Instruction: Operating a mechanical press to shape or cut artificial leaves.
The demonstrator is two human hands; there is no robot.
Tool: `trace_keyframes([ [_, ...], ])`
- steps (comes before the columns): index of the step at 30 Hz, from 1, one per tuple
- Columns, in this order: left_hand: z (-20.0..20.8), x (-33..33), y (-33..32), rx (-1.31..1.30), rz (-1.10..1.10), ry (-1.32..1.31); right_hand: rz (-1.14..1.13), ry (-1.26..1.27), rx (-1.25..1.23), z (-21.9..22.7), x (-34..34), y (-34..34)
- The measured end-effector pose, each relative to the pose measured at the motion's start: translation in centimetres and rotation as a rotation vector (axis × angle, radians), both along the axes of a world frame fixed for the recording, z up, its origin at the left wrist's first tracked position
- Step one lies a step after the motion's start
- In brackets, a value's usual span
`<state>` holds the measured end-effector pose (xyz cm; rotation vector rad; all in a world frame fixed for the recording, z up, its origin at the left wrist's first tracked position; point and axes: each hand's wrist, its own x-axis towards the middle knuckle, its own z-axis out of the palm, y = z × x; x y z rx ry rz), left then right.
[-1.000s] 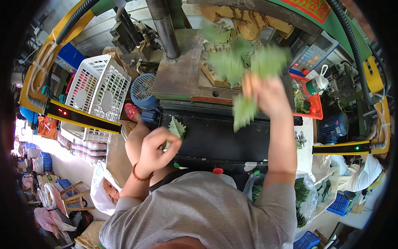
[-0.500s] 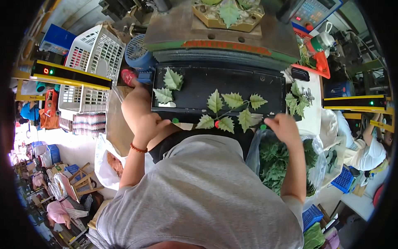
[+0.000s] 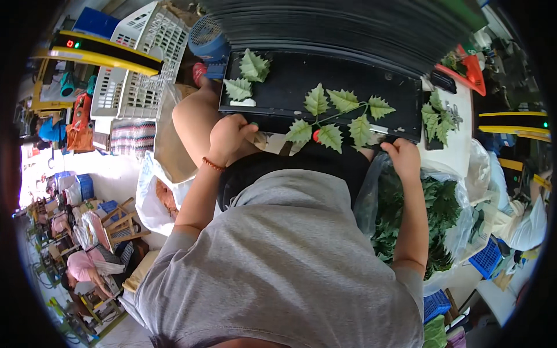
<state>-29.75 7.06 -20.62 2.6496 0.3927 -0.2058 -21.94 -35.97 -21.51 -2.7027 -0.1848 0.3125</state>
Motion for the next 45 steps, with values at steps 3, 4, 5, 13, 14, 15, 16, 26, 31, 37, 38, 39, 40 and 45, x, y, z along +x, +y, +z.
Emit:
trace_keyframes([
  [3,0.1,-0.3,0.0,0.017,0.011,0.013,-0.029,-0.027,0.039,-0.6,-0.4,0.2],
  [4,0.1,-0.2,-0.1,0.026,0.015,0.019,-0.037,-0.05,0.055,-0.8,-0.5,0.2],
  [5,0.1,-0.2,-0.2,0.033,0.019,0.023,-0.047,-0.074,0.071,-0.8,-0.7,0.3],
  [13,5.6,2.1,-10.8,-0.103,-0.264,-0.555,0.322,-0.664,0.327,6.6,2.9,8.2],
  [14,3.6,3.6,-11.6,-0.056,-0.377,-0.629,0.318,-0.678,0.321,5.6,4.1,8.2],
  [15,1.8,4.6,-11.6,-0.041,-0.448,-0.524,0.401,-0.429,0.246,3.6,5.2,8.1],
  [16,0.8,5.8,-11.8,-0.023,-0.518,-0.419,0.475,-0.179,0.17,2.5,6.5,7.8],
  [26,1.6,12.6,-8.0,-0.051,-0.525,-0.634,0.333,-0.63,0.045,1.8,7.8,10.4],
  [31,9.3,10.2,-10.6,-0.774,0.003,-0.517,0.303,0.098,1.105,7.4,3.7,14.7],
  [37,10.1,11.1,-9.6,-1.414,0.159,-0.279,0.135,0.337,1.451,6.9,4.7,17.6],
  [38,10.2,10.7,-8.7,-1.304,0.081,-0.262,0.133,0.385,1.421,6.9,5.1,17.5],
  [39,10.3,10.3,-7.7,-1.196,0.003,-0.243,0.131,0.43,1.39,7.0,5.4,17.4],
  [40,10.4,10.0,-6.8,-1.089,-0.076,-0.224,0.13,0.475,1.358,7.2,5.7,17.4],
  [45,10.1,10.7,-6.2,-1.071,-0.11,-0.164,0.289,0.236,1.262,9.2,8.0,18.5],
])
